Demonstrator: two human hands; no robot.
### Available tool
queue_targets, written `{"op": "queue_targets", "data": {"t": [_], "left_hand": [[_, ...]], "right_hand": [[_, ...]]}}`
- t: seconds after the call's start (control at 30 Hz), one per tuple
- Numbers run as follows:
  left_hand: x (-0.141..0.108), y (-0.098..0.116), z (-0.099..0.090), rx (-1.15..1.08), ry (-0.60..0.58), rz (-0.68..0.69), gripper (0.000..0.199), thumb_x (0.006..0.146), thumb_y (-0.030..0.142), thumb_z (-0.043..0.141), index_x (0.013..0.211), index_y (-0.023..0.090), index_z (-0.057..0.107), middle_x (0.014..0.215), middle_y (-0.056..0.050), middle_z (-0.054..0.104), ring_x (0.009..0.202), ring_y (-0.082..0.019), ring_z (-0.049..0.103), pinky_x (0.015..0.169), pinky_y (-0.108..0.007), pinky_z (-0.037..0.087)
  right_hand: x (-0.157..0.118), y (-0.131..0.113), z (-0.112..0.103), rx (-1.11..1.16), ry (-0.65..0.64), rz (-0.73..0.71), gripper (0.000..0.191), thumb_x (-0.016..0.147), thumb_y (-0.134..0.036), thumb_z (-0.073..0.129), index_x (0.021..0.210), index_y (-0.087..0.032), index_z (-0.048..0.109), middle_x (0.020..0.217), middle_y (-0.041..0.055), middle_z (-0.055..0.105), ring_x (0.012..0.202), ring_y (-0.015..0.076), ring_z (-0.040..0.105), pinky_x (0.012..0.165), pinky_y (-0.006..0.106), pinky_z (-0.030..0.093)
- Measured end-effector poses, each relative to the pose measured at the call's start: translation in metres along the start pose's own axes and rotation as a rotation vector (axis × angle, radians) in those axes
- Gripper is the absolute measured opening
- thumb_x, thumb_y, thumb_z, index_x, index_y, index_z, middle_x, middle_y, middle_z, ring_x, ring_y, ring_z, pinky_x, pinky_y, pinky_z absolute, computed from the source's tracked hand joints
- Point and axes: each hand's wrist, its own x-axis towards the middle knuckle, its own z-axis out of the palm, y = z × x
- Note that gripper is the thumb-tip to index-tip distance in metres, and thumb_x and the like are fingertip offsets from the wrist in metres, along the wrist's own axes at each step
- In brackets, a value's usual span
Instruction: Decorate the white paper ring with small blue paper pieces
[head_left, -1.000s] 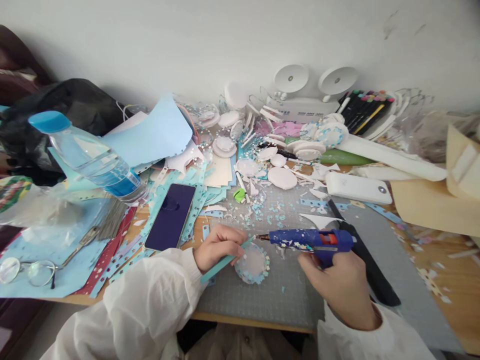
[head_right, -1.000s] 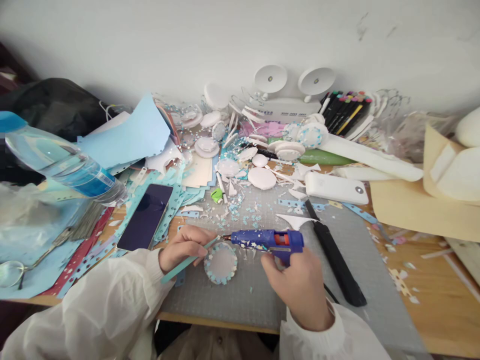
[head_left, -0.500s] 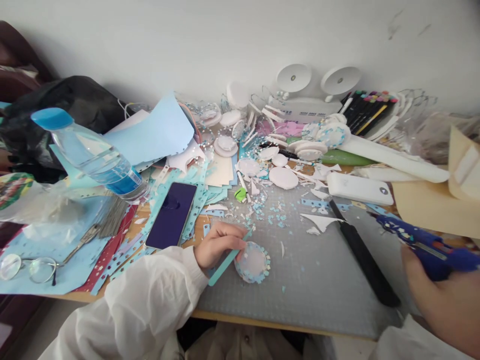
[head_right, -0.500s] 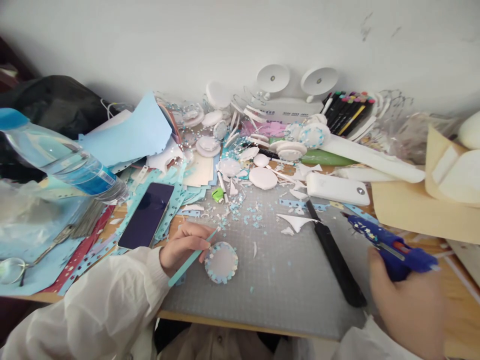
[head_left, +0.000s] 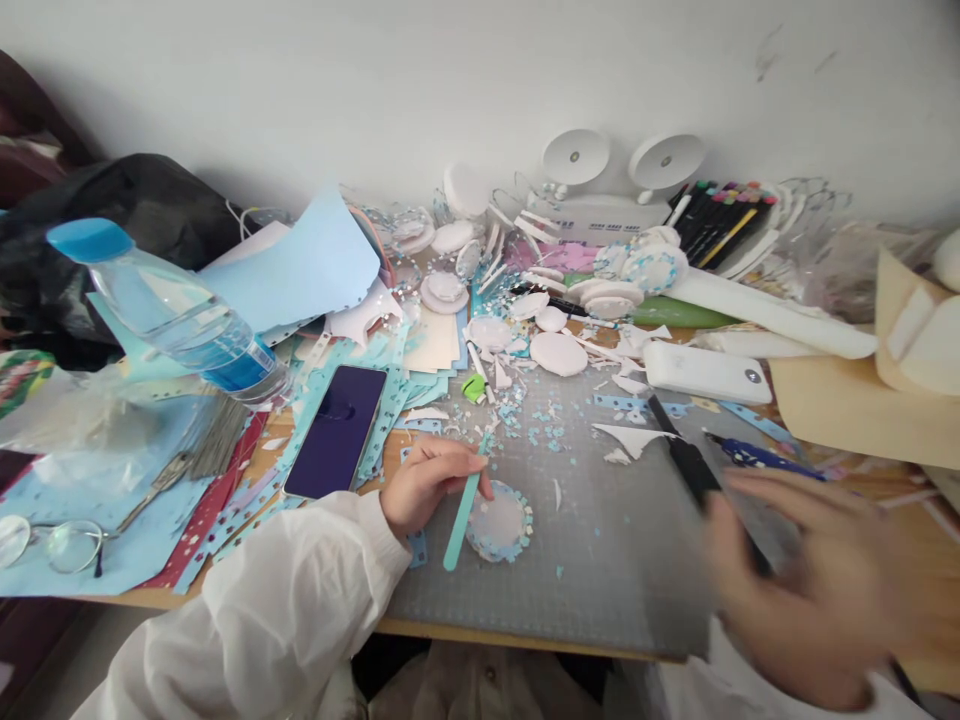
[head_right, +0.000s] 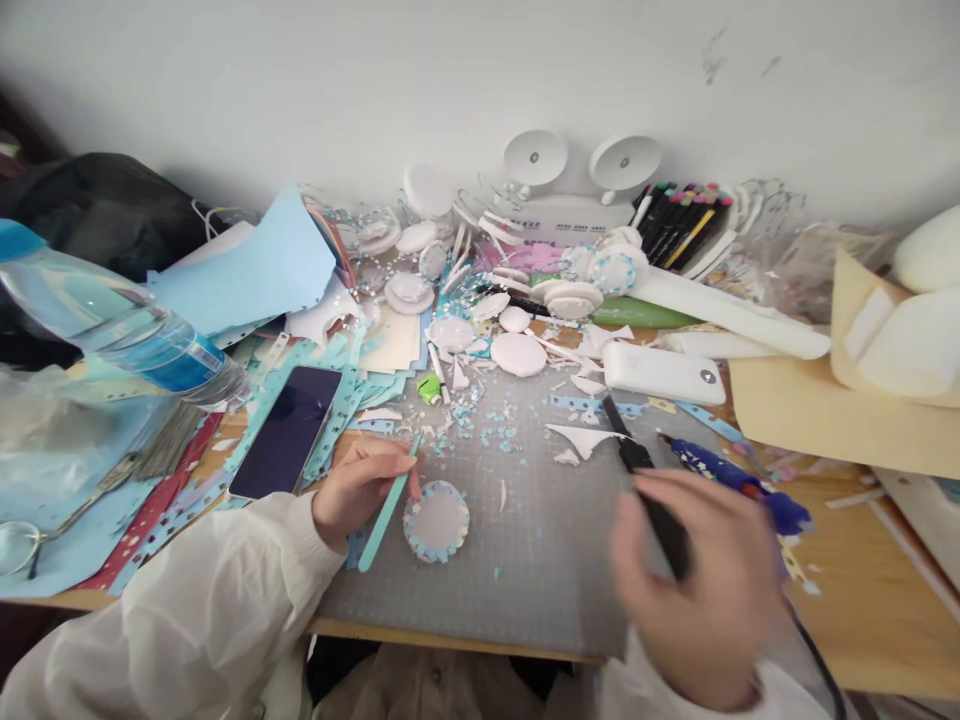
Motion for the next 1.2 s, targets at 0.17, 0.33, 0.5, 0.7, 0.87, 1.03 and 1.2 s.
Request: {"op": "queue_targets", "data": {"t": [0.17,0.33,0.5,0.7,0.87,1.03,1.2], "left_hand": [[0.001,-0.003,-0.001,-0.023,0.016,0.038,0.042,0.081,0.037,0.062,0.047,0.013,0.056,0.044,0.005,0.03,0.046,-0.007,0.026,0.05,-0.027,0.018],[0.003,-0.007,-0.002,-0.03,0.046,0.096,0.053,0.083,0.04,0.06,0.043,0.016,0.036,0.044,0.005,0.029,0.046,-0.007,0.024,0.05,-0.027,0.018],[0.002,-0.005,0.003,0.002,0.051,0.122,0.054,0.085,0.046,0.061,0.046,0.015,0.04,0.047,0.005,0.033,0.048,-0.008,0.027,0.051,-0.026,0.022],[0.002,0.004,-0.002,0.469,-0.134,0.42,0.046,0.083,0.058,0.061,0.096,0.014,0.07,0.088,-0.009,0.062,0.084,-0.021,0.057,0.08,-0.033,0.043],[0.008,0.004,-0.006,0.775,-0.379,0.6,0.085,0.055,0.062,0.082,0.123,0.016,0.059,0.113,-0.015,0.061,0.102,-0.03,0.057,0.093,-0.043,0.041],[0.01,0.001,-0.003,0.787,-0.39,0.595,0.062,0.062,0.053,0.082,0.109,0.017,0.063,0.1,-0.011,0.066,0.092,-0.025,0.059,0.086,-0.038,0.042],[0.008,0.002,-0.004,0.724,-0.352,0.561,0.062,0.062,0.052,0.082,0.109,0.017,0.061,0.099,-0.011,0.066,0.092,-0.025,0.059,0.085,-0.037,0.043]], "right_hand": [[0.019,-0.074,0.05,0.341,-0.289,-0.499,0.031,0.086,-0.01,0.062,0.117,-0.016,0.06,0.106,0.0115,0.066,0.097,0.0241,0.061,0.084,0.042,0.053],[0.038,-0.091,0.08,0.386,-0.221,-0.701,0.016,0.093,-0.009,0.054,0.1,-0.017,0.066,0.099,0.0063,0.071,0.092,0.0201,0.063,0.08,0.037,0.057],[0.044,-0.078,0.085,0.404,-0.109,-0.874,0.02,0.093,-0.007,0.05,0.093,-0.018,0.067,0.096,0.006,0.072,0.09,0.0182,0.066,0.082,0.034,0.059],[0.027,-0.047,0.081,0.736,-0.102,-0.253,0.02,0.088,-0.009,0.059,0.103,-0.022,0.061,0.092,0.0056,0.071,0.088,0.0205,0.067,0.077,0.037,0.059],[0.011,-0.027,0.083,1.093,-0.144,0.418,0.004,0.09,-0.019,0.061,0.092,-0.022,0.063,0.084,0.0045,0.068,0.076,0.0196,0.066,0.064,0.033,0.055],[0.006,-0.034,0.079,1.285,-0.368,0.464,0.001,0.09,-0.024,0.061,0.091,-0.023,0.061,0.081,0.0037,0.067,0.073,0.0196,0.065,0.063,0.033,0.054],[0.011,-0.045,0.07,1.3,-0.457,0.411,0.004,0.092,-0.021,0.058,0.09,-0.023,0.06,0.08,0.0028,0.065,0.07,0.016,0.061,0.063,0.029,0.051]]}}
